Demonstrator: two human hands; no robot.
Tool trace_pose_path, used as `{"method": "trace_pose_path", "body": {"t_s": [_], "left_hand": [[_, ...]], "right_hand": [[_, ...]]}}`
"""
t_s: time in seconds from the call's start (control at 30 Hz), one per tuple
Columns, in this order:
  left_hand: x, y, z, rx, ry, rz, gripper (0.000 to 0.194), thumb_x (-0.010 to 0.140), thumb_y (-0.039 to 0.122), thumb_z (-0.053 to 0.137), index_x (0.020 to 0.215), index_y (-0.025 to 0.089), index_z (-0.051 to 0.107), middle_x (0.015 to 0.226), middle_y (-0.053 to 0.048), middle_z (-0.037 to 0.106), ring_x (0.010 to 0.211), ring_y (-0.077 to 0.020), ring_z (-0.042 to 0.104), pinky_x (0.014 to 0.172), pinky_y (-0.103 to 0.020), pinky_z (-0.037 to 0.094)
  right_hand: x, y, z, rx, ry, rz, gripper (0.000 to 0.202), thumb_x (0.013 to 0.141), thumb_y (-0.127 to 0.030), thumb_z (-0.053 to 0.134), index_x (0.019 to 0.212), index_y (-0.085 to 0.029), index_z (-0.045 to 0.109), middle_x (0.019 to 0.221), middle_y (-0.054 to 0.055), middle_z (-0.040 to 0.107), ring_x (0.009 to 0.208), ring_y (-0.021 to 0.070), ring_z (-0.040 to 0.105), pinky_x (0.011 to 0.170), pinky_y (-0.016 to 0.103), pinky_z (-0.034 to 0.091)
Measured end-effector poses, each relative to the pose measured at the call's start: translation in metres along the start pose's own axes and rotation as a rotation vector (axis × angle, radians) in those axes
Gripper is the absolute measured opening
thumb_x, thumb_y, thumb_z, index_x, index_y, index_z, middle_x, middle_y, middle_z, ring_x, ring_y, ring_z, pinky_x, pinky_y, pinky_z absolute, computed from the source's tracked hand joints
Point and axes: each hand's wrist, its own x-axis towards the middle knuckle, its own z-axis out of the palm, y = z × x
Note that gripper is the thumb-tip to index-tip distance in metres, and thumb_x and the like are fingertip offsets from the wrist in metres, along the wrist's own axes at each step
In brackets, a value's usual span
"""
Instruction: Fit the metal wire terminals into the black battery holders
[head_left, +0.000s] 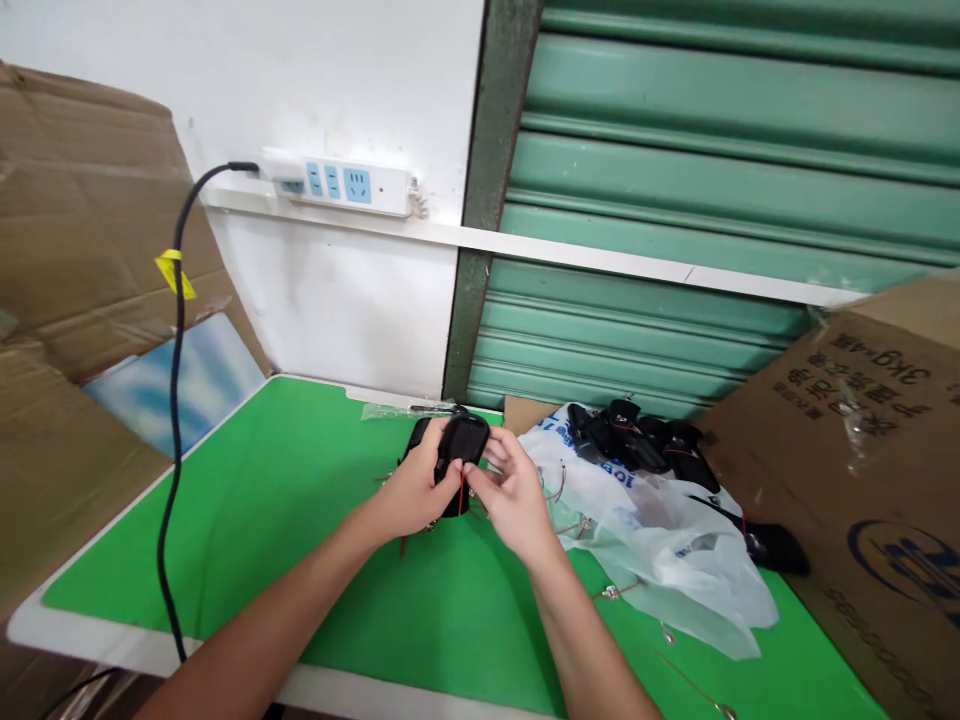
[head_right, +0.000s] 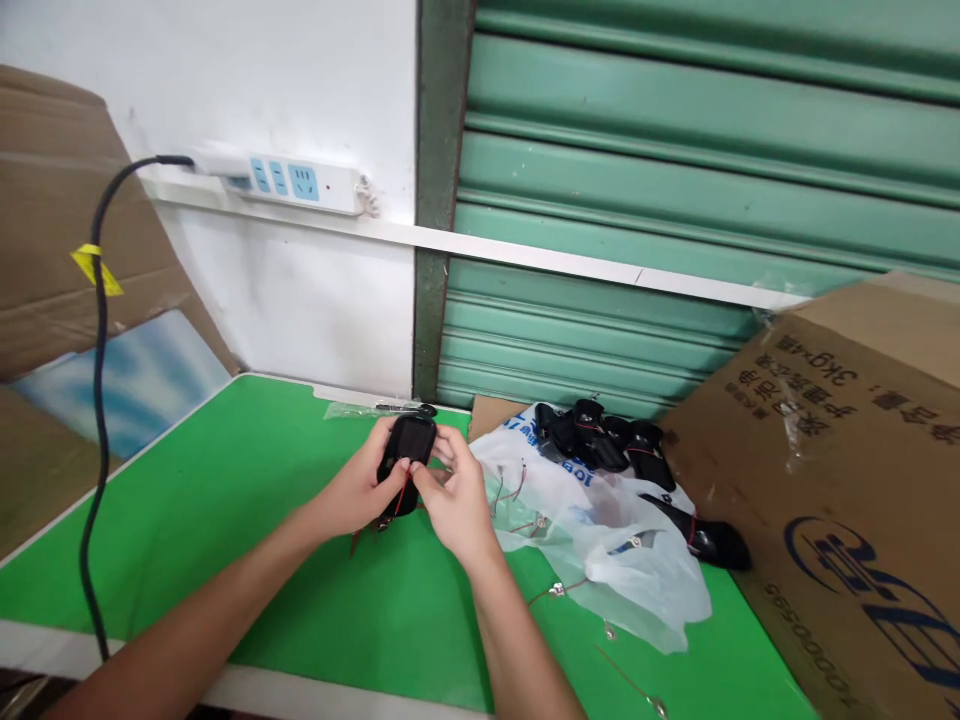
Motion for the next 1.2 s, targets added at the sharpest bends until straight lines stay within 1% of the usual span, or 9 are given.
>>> {"method": "trace_pose_path", "body": {"t_s": [0.13, 0.3, 0.47, 0.57, 0.67, 0.77, 0.97, 1.1, 1.2], "left_hand": [[-0.001, -0.002, 0.003, 0.009, 0.034, 0.031, 0.042, 0.094, 0.025, 0.049, 0.135, 0.016, 0.04, 0.113, -0.012, 0.064, 0.109, -0.026, 0.063, 0.101, -0.043, 0.05], [-0.002, 0.0, 0.001, 0.002, -0.02, -0.003, 0.048, 0.097, 0.026, 0.046, 0.142, 0.015, 0.033, 0.112, -0.012, 0.065, 0.11, -0.0266, 0.062, 0.102, -0.046, 0.049], [-0.002, 0.002, -0.004, -0.068, -0.115, 0.02, 0.052, 0.096, 0.024, 0.045, 0.146, 0.016, 0.03, 0.133, -0.015, 0.055, 0.127, -0.0259, 0.053, 0.114, -0.046, 0.041], [-0.002, 0.003, -0.004, -0.13, -0.133, 0.014, 0.05, 0.097, 0.024, 0.043, 0.146, 0.017, 0.031, 0.14, -0.014, 0.051, 0.131, -0.025, 0.05, 0.117, -0.045, 0.037], [-0.003, 0.002, -0.002, -0.178, -0.124, -0.009, 0.048, 0.097, 0.024, 0.044, 0.144, 0.02, 0.033, 0.139, -0.013, 0.052, 0.129, -0.024, 0.051, 0.116, -0.044, 0.039], [-0.003, 0.0, -0.001, -0.206, -0.113, -0.027, 0.044, 0.098, 0.028, 0.045, 0.141, 0.022, 0.035, 0.133, -0.011, 0.056, 0.122, -0.0234, 0.055, 0.111, -0.043, 0.044], [-0.002, -0.003, 0.002, -0.161, -0.07, -0.048, 0.04, 0.1, 0.034, 0.046, 0.137, 0.021, 0.038, 0.119, -0.009, 0.06, 0.107, -0.0221, 0.06, 0.108, -0.045, 0.045], [-0.001, -0.002, 0.005, -0.15, -0.031, -0.028, 0.041, 0.097, 0.03, 0.048, 0.136, 0.02, 0.038, 0.122, -0.01, 0.061, 0.111, -0.0227, 0.06, 0.107, -0.044, 0.046], [-0.002, 0.001, 0.006, -0.125, -0.011, -0.024, 0.042, 0.096, 0.028, 0.049, 0.135, 0.018, 0.038, 0.123, -0.012, 0.061, 0.113, -0.0236, 0.061, 0.107, -0.044, 0.047]], "right_hand": [[-0.002, 0.0, 0.001, -0.025, 0.034, 0.002, 0.036, 0.08, -0.025, 0.071, 0.113, -0.027, 0.056, 0.123, 0.007, 0.072, 0.114, 0.0208, 0.068, 0.088, 0.032, 0.057], [0.001, -0.001, -0.007, -0.061, -0.021, 0.01, 0.037, 0.079, -0.025, 0.072, 0.113, -0.027, 0.056, 0.122, 0.007, 0.072, 0.113, 0.0206, 0.068, 0.09, 0.032, 0.055], [0.006, -0.003, -0.016, -0.032, -0.097, 0.008, 0.041, 0.077, -0.023, 0.072, 0.115, -0.027, 0.058, 0.119, 0.005, 0.072, 0.109, 0.0203, 0.068, 0.079, 0.029, 0.056], [0.005, -0.002, -0.017, -0.025, -0.084, 0.005, 0.044, 0.077, -0.022, 0.072, 0.118, -0.027, 0.059, 0.12, 0.006, 0.072, 0.109, 0.0209, 0.068, 0.084, 0.032, 0.056], [0.005, 0.0, -0.018, -0.016, -0.063, 0.01, 0.044, 0.077, -0.022, 0.071, 0.119, -0.027, 0.06, 0.12, 0.006, 0.072, 0.113, 0.0223, 0.067, 0.09, 0.035, 0.056], [0.005, 0.002, -0.017, -0.003, -0.054, 0.016, 0.042, 0.077, -0.024, 0.07, 0.118, -0.027, 0.061, 0.121, 0.006, 0.072, 0.114, 0.023, 0.067, 0.09, 0.035, 0.056], [0.004, 0.0, -0.016, -0.04, -0.046, 0.01, 0.047, 0.078, -0.023, 0.068, 0.124, -0.026, 0.058, 0.122, 0.007, 0.071, 0.11, 0.0214, 0.068, 0.08, 0.031, 0.056], [0.001, -0.004, -0.016, -0.096, -0.063, 0.003, 0.052, 0.077, -0.02, 0.068, 0.127, -0.025, 0.055, 0.124, 0.008, 0.071, 0.106, 0.0199, 0.068, 0.073, 0.027, 0.054], [0.0, -0.005, -0.013, -0.111, -0.041, -0.003, 0.052, 0.078, -0.02, 0.069, 0.127, -0.025, 0.054, 0.124, 0.008, 0.071, 0.109, 0.0205, 0.068, 0.074, 0.027, 0.054]]}}
